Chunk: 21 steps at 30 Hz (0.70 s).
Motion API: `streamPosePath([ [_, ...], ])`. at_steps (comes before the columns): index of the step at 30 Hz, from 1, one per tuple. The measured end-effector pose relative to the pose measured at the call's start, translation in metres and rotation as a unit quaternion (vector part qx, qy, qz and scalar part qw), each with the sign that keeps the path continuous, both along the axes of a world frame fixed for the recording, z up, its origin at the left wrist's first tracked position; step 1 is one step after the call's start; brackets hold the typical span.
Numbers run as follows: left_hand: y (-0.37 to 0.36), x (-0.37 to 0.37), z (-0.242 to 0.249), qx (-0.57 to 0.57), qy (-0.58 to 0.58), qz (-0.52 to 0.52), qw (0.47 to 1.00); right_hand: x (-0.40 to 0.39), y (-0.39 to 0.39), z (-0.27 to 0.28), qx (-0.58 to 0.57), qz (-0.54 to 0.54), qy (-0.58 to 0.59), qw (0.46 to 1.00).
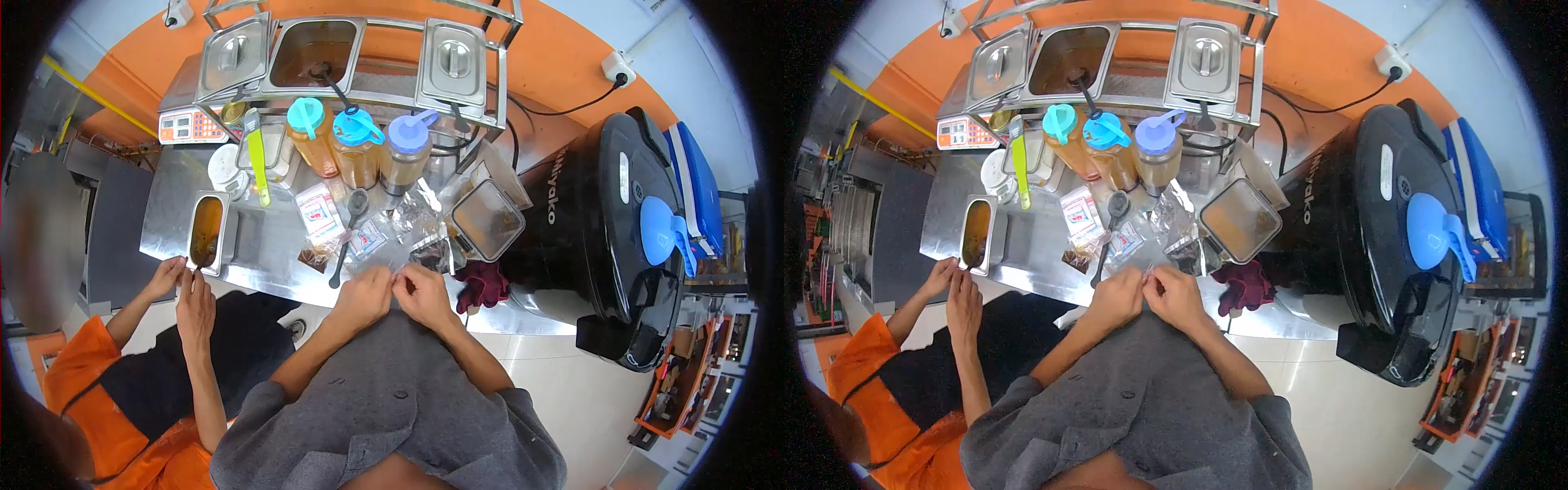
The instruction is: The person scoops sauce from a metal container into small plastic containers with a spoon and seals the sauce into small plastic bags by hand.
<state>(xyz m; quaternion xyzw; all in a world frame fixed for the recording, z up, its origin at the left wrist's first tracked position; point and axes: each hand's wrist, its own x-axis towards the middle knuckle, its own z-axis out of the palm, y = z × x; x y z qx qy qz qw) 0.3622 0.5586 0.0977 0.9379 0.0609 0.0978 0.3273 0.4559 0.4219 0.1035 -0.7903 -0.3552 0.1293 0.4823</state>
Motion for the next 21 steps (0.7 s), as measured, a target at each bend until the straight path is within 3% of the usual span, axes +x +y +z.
streamPosePath([
  [3, -0.006, 0.000, 0.002, 0.015, -0.001, -0.015, 1.000, -0.006, 0.000, -0.003, -0.015, -0.052, 0.013, 0.998],
  [6, -0.001, 0.003, 0.002, 0.019, 0.019, 0.091, 0.995, -0.017, -0.007, -0.012, -0.037, -0.067, 0.000, 0.997],
  [10, 0.008, 0.003, 0.010, 0.064, -0.091, 0.010, 0.994, -0.006, 0.000, 0.020, -0.069, -0.129, -0.090, 0.985],
  [12, 0.010, 0.000, 0.013, 0.095, -0.127, -0.019, 0.987, -0.001, 0.004, 0.022, -0.020, -0.089, -0.100, 0.991],
  [15, 0.016, 0.006, 0.024, 0.115, -0.213, 0.033, 0.970, -0.001, 0.016, 0.025, 0.046, -0.052, -0.122, 0.990],
  [17, 0.014, 0.012, 0.036, 0.056, -0.203, 0.108, 0.972, -0.002, 0.027, 0.021, 0.101, -0.039, -0.156, 0.982],
  [21, 0.021, 0.020, 0.035, -0.070, -0.175, 0.241, 0.952, -0.008, 0.034, 0.021, 0.125, -0.095, -0.086, 0.984],
])
